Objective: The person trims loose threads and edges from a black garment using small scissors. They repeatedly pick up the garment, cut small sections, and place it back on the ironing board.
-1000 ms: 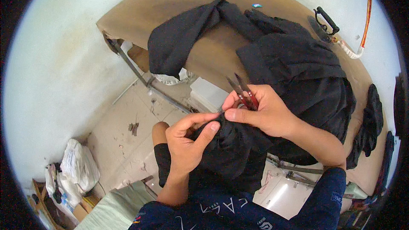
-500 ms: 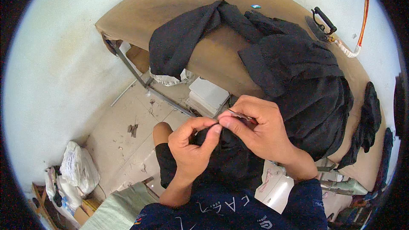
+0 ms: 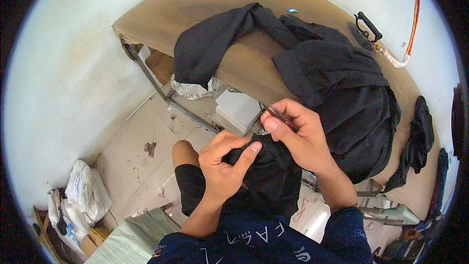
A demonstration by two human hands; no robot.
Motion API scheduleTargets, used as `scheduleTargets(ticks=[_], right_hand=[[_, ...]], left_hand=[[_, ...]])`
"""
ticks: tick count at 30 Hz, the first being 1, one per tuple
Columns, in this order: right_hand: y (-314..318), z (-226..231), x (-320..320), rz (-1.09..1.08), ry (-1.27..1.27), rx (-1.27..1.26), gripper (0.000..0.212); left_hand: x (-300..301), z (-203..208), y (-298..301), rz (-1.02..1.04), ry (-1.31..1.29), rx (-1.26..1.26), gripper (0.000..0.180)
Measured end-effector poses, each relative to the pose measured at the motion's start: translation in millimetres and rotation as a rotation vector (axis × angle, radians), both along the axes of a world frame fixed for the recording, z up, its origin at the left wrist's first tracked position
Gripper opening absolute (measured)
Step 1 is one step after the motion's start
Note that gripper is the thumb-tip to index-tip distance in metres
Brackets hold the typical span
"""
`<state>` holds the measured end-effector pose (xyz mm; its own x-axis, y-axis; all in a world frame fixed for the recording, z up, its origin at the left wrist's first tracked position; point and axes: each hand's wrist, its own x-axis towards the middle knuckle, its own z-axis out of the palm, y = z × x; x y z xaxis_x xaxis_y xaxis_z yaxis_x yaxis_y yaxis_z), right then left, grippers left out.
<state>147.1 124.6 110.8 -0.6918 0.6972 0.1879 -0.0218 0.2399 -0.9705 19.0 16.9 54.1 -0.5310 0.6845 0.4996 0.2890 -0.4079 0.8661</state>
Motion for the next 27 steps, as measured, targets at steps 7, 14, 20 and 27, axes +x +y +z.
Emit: scheduleTargets(ticks=[7,14,20,27], right_hand=[[-10,11,24,-0.017,-0.076,0.425,0.032],[-5,6,25,0.012,-0.060,0.359,0.023],[-1,2,21,0.062,-0.042,0.210,0.020],[-7,6,18,0.004,-0.046,0.398,0.019]], left_hand=[[-7,-3,-4,0.082,-0.016,0.004,0.012],[-6,-4,1,0.098,0.089,0.073,0.015],[-6,-3,2,0.047,0.115,0.084,0.016],[-8,-2,0,0.034,0.107,0.076,0.016]])
